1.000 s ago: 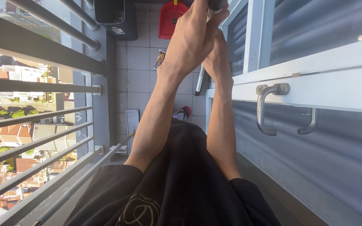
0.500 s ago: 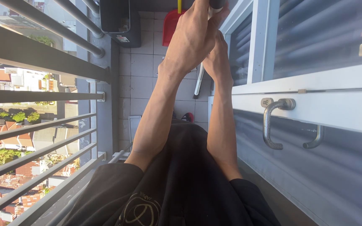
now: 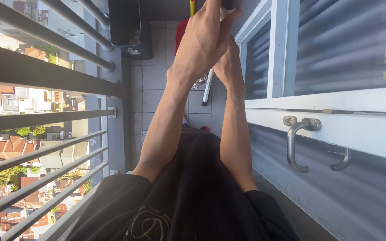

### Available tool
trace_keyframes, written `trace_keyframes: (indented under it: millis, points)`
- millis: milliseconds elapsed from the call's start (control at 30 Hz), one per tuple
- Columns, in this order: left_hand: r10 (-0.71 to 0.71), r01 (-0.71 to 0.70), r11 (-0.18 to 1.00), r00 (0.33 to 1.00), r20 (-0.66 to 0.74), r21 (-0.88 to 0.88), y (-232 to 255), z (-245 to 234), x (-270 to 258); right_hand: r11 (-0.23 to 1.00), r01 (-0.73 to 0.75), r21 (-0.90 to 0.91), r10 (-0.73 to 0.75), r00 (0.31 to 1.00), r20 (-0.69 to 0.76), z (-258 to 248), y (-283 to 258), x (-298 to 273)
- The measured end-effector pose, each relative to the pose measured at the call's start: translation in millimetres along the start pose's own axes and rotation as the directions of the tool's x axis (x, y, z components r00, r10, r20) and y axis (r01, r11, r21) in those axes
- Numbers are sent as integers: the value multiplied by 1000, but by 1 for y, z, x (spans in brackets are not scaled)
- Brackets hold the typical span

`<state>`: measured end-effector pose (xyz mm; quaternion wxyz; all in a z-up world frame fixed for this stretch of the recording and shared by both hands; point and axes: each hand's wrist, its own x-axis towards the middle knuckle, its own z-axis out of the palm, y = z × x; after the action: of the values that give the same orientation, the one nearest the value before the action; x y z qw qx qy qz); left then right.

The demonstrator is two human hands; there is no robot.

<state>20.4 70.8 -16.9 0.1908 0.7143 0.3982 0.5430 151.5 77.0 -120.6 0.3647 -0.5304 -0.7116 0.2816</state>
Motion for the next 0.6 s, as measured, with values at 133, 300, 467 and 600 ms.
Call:
trace_keyframes:
  millis: [133,300,467,600]
  points:
    - [56,-56,998,998,-6,15,-30,7,1,1000,3,28,-3,1000,-5,14,14,9]
    - [16,-16,1000,1000,-8,-8,-23,-10,13,1000,-9,21,9,1000,5,19,0,21]
    - [84,-84,996,996,-26,7,-31,-16,18,997,79,-10,-79,997,-15,30,9,30]
    - [76,-76,997,997,-24,13,-39,-19,23,999,34,2,-34,999,-14,34,4,39]
